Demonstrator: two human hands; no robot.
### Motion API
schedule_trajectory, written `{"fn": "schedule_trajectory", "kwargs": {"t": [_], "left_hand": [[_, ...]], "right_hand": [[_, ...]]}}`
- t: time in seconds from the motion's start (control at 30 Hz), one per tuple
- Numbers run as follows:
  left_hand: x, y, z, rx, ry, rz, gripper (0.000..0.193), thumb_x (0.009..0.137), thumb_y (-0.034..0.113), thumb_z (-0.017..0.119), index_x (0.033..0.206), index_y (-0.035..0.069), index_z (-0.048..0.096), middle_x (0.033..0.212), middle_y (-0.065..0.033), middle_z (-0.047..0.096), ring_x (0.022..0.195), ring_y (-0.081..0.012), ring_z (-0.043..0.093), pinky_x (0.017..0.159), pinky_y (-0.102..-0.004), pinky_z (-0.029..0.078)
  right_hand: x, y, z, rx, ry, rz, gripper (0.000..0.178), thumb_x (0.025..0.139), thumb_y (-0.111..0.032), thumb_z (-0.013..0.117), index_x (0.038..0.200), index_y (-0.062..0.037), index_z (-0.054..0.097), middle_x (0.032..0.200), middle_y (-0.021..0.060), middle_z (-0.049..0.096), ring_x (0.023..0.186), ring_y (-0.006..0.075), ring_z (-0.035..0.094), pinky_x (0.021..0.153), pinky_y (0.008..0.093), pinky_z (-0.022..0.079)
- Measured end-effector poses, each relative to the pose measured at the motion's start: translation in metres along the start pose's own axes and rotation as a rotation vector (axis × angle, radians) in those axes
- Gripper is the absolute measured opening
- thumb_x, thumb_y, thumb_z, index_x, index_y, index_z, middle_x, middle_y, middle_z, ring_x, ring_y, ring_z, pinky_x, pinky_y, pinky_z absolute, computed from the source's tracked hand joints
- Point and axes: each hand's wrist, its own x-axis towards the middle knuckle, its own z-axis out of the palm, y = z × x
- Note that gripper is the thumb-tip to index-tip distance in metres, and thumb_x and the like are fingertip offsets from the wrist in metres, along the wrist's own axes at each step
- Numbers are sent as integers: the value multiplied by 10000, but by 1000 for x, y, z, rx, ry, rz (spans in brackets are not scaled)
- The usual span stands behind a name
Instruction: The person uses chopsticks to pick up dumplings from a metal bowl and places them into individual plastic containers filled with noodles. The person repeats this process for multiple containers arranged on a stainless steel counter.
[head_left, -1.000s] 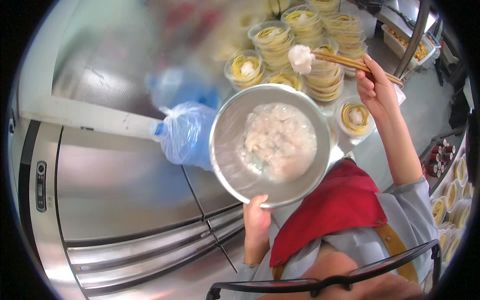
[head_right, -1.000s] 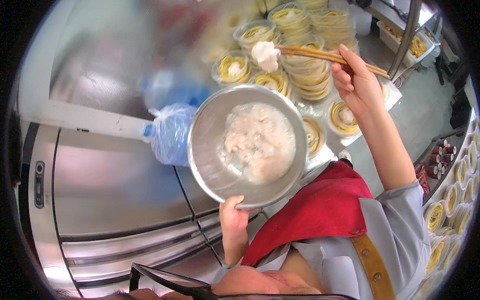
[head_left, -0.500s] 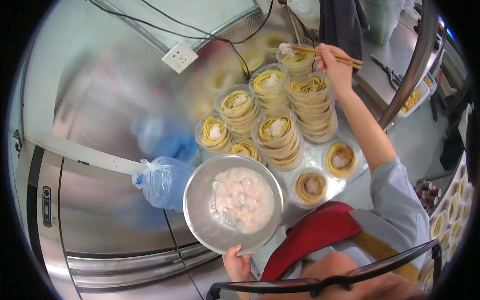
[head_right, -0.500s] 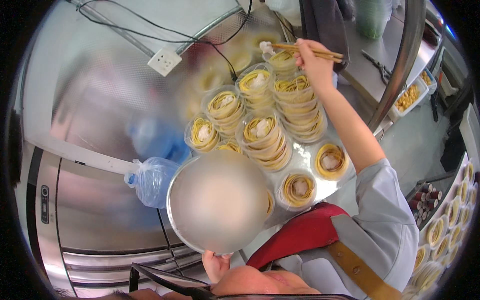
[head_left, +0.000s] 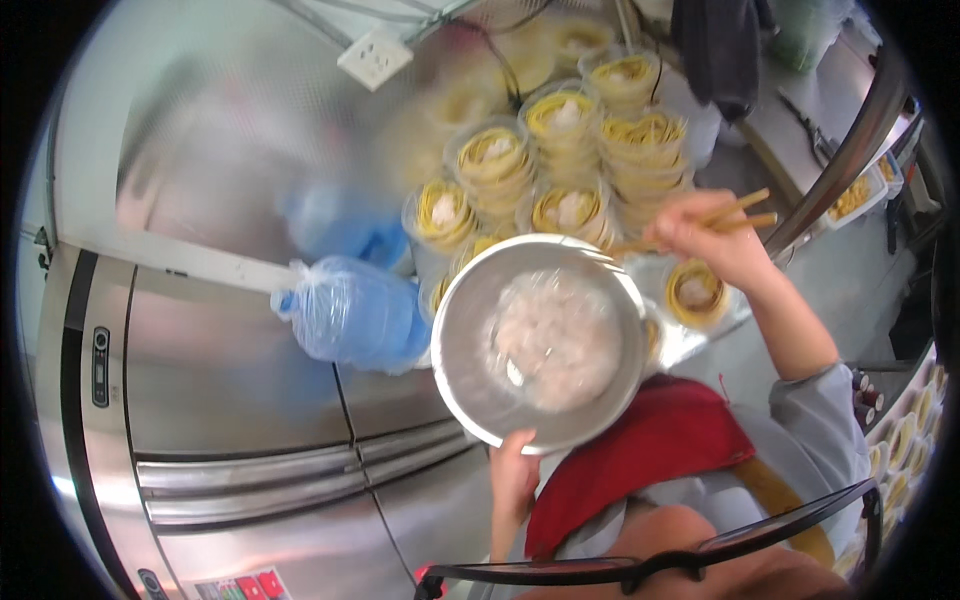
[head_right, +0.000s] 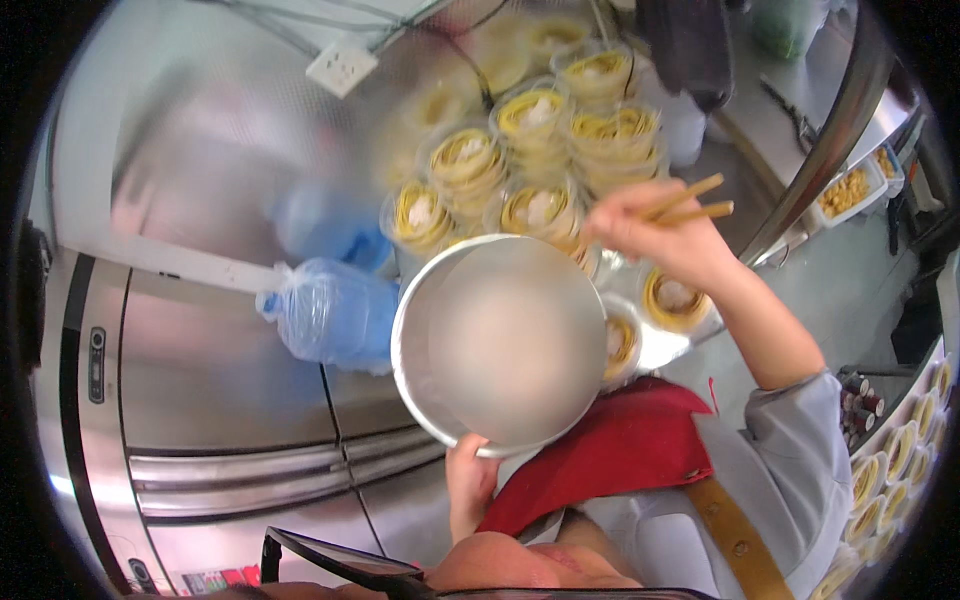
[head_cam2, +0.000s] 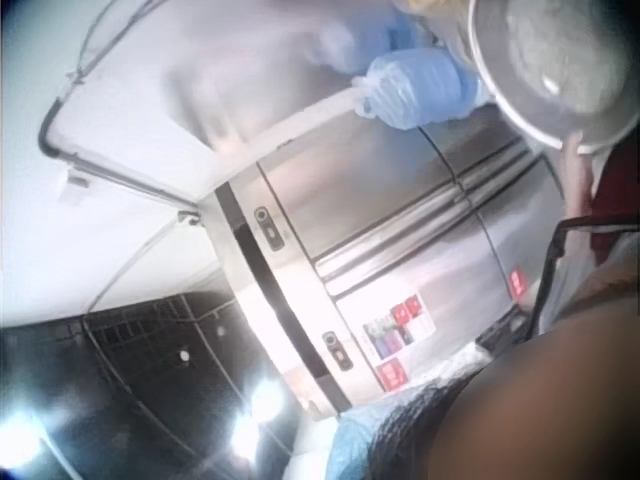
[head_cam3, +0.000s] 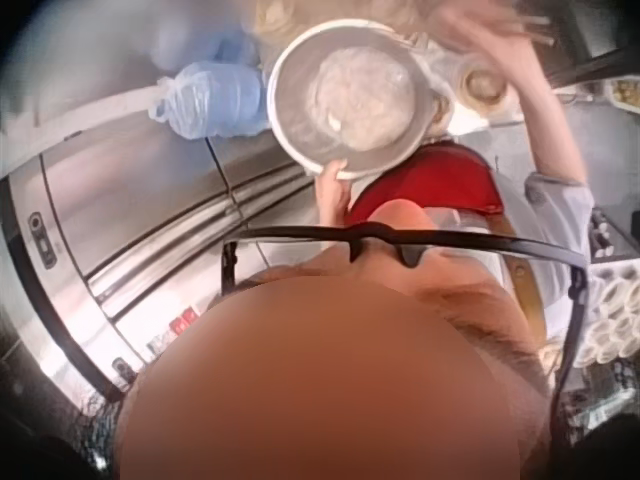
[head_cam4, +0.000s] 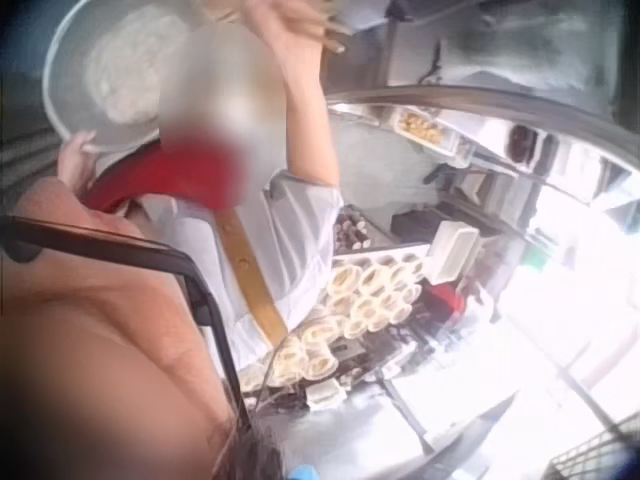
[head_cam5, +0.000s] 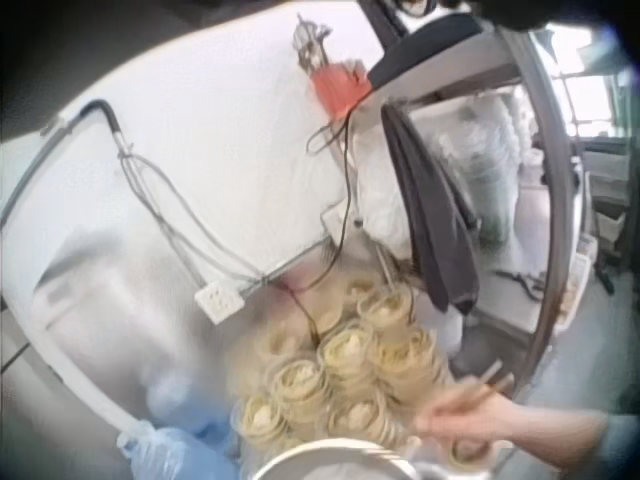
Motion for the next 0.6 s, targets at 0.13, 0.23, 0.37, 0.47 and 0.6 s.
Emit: {"fn": "schedule_trajectory", "kwargs": {"t": [0.13,0.23,0.37,0.47,0.6], "left_hand": [[21,-19,-21,116,-165,-90,404,852,88,551,1218,-59,464,1103,-180,600,948,-288,632,812,-419,538],[21,-26,-26,123,-181,-112,334,844,35,509,1157,-82,511,1064,-178,615,907,-311,643,744,-460,554],[28,-27,-45,198,-266,-110,336,854,40,495,1172,-71,498,1049,-164,626,872,-286,659,663,-404,572],[31,-23,-50,192,-301,-139,333,854,41,497,1167,-72,503,1044,-160,628,866,-274,661,649,-390,573],[36,-27,-57,229,-351,-117,331,853,44,506,1162,-73,512,1028,-148,630,878,-248,655,673,-363,565]], "right_hand": [[-55,15,56,-262,-239,-97,88,858,-55,657,821,25,661,718,85,606,642,188,566,574,302,433],[-79,33,85,-349,-166,-37,67,852,-18,651,833,46,642,784,102,616,673,214,577,599,322,447],[-96,38,117,-188,56,152,67,863,-21,646,863,45,654,771,106,613,677,196,585,610,314,452],[-106,47,129,-355,92,39,77,875,-25,637,882,49,658,770,106,614,631,167,572,573,292,445],[-100,67,142,-511,223,-184,84,886,-23,623,890,51,663,751,77,600,576,116,545,515,258,418]]}}
